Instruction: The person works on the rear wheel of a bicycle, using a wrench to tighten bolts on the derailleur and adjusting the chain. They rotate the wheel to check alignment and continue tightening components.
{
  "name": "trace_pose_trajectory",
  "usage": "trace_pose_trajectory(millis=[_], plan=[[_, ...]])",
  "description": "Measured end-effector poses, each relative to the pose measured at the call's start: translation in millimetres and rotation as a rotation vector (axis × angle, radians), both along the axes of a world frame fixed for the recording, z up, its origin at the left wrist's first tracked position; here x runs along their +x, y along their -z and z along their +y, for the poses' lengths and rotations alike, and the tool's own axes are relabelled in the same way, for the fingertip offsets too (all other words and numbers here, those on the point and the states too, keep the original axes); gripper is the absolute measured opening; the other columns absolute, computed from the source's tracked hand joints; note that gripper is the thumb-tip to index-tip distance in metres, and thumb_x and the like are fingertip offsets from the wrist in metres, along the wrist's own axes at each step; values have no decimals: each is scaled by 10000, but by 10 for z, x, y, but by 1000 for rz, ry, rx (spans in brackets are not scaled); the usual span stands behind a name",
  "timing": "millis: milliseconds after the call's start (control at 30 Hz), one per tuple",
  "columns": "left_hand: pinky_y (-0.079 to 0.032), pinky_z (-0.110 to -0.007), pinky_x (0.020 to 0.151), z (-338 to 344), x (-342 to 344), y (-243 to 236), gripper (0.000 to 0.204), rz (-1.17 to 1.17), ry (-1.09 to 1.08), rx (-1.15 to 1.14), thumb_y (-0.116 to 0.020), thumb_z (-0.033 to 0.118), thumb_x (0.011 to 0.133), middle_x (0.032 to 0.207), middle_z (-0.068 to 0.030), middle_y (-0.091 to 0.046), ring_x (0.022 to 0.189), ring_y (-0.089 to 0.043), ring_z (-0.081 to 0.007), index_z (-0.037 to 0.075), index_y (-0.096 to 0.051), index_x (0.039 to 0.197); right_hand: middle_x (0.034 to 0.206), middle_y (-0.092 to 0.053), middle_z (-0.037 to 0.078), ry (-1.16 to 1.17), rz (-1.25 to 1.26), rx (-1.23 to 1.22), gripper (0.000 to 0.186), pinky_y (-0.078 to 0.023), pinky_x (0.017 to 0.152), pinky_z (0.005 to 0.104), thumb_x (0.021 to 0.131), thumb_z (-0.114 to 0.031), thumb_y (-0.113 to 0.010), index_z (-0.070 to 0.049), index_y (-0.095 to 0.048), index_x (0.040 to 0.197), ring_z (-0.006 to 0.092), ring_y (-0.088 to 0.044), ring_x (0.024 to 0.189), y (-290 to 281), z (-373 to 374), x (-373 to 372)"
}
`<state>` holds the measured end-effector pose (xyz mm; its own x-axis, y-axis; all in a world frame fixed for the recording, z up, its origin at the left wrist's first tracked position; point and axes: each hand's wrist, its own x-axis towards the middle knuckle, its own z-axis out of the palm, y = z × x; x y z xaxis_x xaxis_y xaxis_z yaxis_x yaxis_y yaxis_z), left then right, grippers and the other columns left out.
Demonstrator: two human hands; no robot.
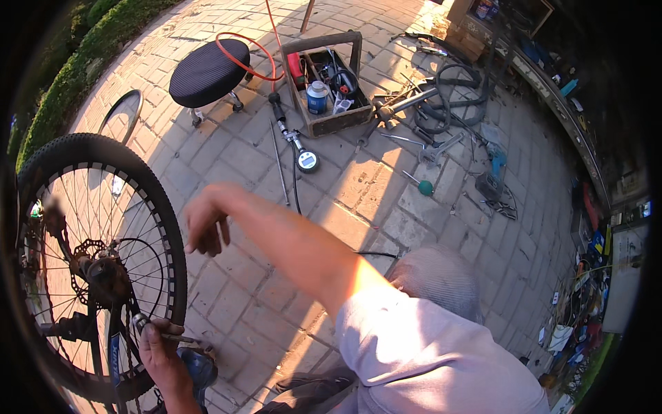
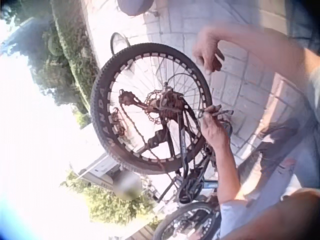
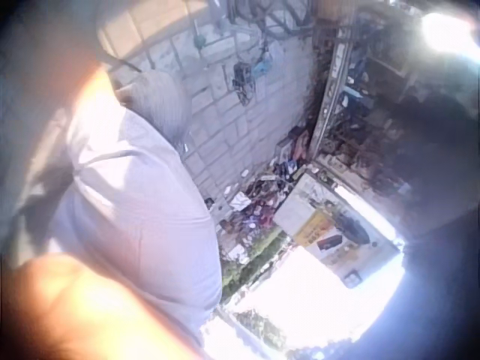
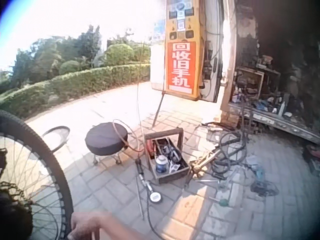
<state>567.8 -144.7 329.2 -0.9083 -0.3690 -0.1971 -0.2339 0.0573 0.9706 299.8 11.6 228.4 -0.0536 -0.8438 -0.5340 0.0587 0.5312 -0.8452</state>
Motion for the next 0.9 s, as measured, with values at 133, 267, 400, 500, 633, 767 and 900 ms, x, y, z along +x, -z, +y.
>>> trace_pose_trajectory(millis=[133,267,400,500,633,767,900], plan=[[-446,-275,669,0,36,-10,374,-42,75,-76,-506,341,987,751,-92,-631,694,-606,-157,-18,-600,943,1077,-676,126,-446,663,750,620,-530,825,412,846,-559,-611,-29,-629,1167,294,-662,956,1197,803,-219],[-433,-282,676,-114,170,-71,380,-98,49,-39,-517,344,982,747,-79,-630,696,-594,-152,-17,-615,917,851,-670,135,326,660,793,591,-549,690,406,865,-566,-560,15,-666,890,278,-690,712,1388,1446,136],[-380,-244,625,-218,233,-19,387,-143,47,-105,-516,361,979,719,-53,-617,654,-525,-98,-4,-625,907,802,-681,199,623,733,745,595,-529,741,425,852,-534,-576,51,-666,800,342,-675,813,2028,1476,217],[-334,-220,588,-269,264,-26,386,-162,46,-91,-517,367,976,703,-32,-615,636,-472,-63,5,-631,907,931,-666,250,646,823,730,504,-511,800,445,815,-431,-614,66,-657,883,389,-640,932,2398,1509,149],[-340,-222,597,-388,325,33,385,-112,20,-98,-517,359,977,704,-39,-617,642,-481,-69,0,-634,904,938,-661,266,281,869,668,416,-505,806,468,752,-323,-614,70,-667,877,411,-634,930,1808,1828,290],[-352,-229,606,-316,231,31,380,-146,97,-126,-516,351,979,702,-33,-605,650,-492,-76,-3,-627,896,739,-673,185,-195,697,666,365,-515,683,437,724,-341,-603,11,-690,687,331,-663,741,1289,2697,856],[-373,-233,617,-290,153,55,375,-192,204,-152,-514,339,981,719,-35,-593,676,-520,-93,-9,-613,884,889,-699,115,-708,614,995,275,-495,665,446,720,-269,-677,-44,-732,869,239,-668,860,606,3143,886]])
